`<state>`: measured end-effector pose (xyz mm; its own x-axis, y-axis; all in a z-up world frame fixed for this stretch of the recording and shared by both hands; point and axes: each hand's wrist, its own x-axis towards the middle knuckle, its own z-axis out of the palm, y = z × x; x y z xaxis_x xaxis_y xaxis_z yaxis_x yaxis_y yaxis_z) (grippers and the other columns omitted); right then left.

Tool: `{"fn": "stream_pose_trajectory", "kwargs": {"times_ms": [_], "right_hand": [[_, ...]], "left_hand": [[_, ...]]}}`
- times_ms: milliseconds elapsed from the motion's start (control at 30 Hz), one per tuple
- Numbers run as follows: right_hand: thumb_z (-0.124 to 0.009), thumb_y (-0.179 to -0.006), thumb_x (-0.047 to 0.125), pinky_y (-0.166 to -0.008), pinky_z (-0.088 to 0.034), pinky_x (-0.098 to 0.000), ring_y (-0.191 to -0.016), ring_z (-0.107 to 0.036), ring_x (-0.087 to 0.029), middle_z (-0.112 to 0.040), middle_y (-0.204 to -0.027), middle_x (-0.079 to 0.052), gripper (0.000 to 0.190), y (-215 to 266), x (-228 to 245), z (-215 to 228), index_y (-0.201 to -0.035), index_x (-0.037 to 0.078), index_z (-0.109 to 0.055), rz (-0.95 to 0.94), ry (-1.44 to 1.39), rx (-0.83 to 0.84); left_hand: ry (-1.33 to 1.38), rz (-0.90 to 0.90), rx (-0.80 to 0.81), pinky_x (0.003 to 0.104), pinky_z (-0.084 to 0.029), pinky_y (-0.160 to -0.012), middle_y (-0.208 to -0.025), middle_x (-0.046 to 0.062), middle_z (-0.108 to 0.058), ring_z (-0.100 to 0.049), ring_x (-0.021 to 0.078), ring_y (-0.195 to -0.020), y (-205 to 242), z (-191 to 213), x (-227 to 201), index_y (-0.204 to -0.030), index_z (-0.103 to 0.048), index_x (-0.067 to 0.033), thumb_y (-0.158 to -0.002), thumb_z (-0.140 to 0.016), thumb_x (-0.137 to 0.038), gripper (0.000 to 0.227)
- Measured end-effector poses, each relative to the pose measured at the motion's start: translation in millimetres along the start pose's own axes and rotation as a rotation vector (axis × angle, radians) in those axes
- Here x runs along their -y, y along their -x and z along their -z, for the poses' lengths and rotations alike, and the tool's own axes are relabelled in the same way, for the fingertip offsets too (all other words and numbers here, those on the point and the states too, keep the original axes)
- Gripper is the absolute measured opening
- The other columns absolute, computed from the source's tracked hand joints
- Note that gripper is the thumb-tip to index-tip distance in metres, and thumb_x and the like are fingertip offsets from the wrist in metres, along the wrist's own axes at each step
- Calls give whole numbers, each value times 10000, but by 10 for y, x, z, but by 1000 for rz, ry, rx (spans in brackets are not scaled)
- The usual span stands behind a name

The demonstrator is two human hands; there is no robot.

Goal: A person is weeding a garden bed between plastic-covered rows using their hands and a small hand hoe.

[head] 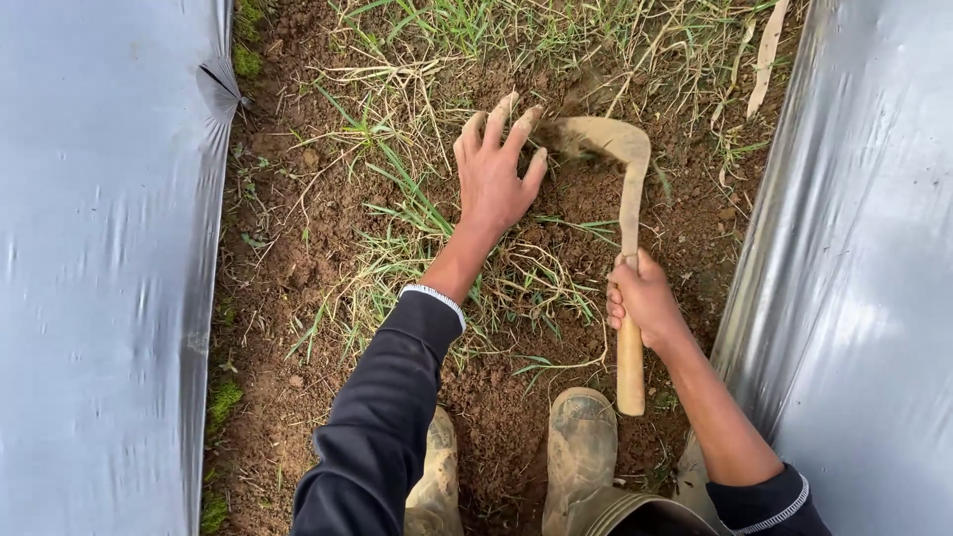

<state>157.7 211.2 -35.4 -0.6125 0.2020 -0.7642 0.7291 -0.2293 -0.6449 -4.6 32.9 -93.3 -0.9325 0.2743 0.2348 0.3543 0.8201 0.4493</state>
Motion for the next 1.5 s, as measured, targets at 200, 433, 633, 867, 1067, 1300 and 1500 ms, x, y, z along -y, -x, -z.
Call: {"fn": "stream_pose_trajectory", "kwargs": {"times_ms": [200, 433, 633, 867, 1067, 1300, 1500], "right_hand": [[-461, -935, -23, -348, -425, -314, -420, -427, -159, -457, -607, -82, 170, 344, -144, 7, -1102, -11, -491, -33, 277, 136], [-453, -937, -11, -347, -453, -298, -411, -480, -133, -450, -608, -35, 171, 66, 31, 210, -1101, -15, -497, 305, 180, -58], [-462, -961, 41, -340, -444, -257, -417, -479, -89, -455, -607, 10, 99, -355, 56, -74, -1055, 70, -450, 331, -34, -23], [-459, -940, 3, -323, -430, -293, -376, -450, -117, -442, -582, -4, 145, -206, 46, 47, -1083, 15, -485, 253, 111, 5], [-459, -943, 33, -348, -448, -269, -411, -460, -98, -443, -615, -4, 123, -322, 148, -163, -1061, 69, -459, 349, 1, -39], [-447, -912, -8, -339, -432, -290, -390, -453, -121, -441, -580, -13, 126, -213, 160, -95, -1026, 21, -492, 258, 228, 40], [-452, -946, 4, -369, -453, -272, -424, -463, -109, -426, -614, -1, 115, -350, 475, -483, -1048, 57, -461, 423, 90, 34]], "left_hand": [[95, 22, 308, 522, -191, -1239, -1517, 54, -490, -280, 321, -1507, 29, 6, 50, -1386, -572, -187, -1065, -433, -470, 450], [30, -155, -87, 355, -471, -940, -1010, -41, -693, -594, 183, -1125, 372, -498, 656, -1013, -748, -194, -917, -666, -292, 159], [55, -94, -136, 363, -458, -762, -811, -40, -519, -540, 194, -882, 357, -295, 551, -904, -694, -183, -872, -699, -275, 98], [169, 83, -20, 336, -484, -748, -841, 14, -603, -573, 186, -817, 318, -113, 426, -1028, -693, -147, -952, -656, -238, 124], [260, 214, -38, 396, -515, -766, -877, 76, -603, -597, 236, -852, 255, 81, 375, -1085, -639, -88, -907, -716, -132, 199], [267, 349, 2, 396, -533, -834, -948, 85, -576, -577, 228, -930, 223, 227, 604, -1088, -613, -68, -918, -684, -59, 184], [185, 308, 62, 489, -558, -847, -908, 104, -563, -619, 302, -914, 381, 132, 702, -986, -611, -64, -936, -691, -174, 145]]}}
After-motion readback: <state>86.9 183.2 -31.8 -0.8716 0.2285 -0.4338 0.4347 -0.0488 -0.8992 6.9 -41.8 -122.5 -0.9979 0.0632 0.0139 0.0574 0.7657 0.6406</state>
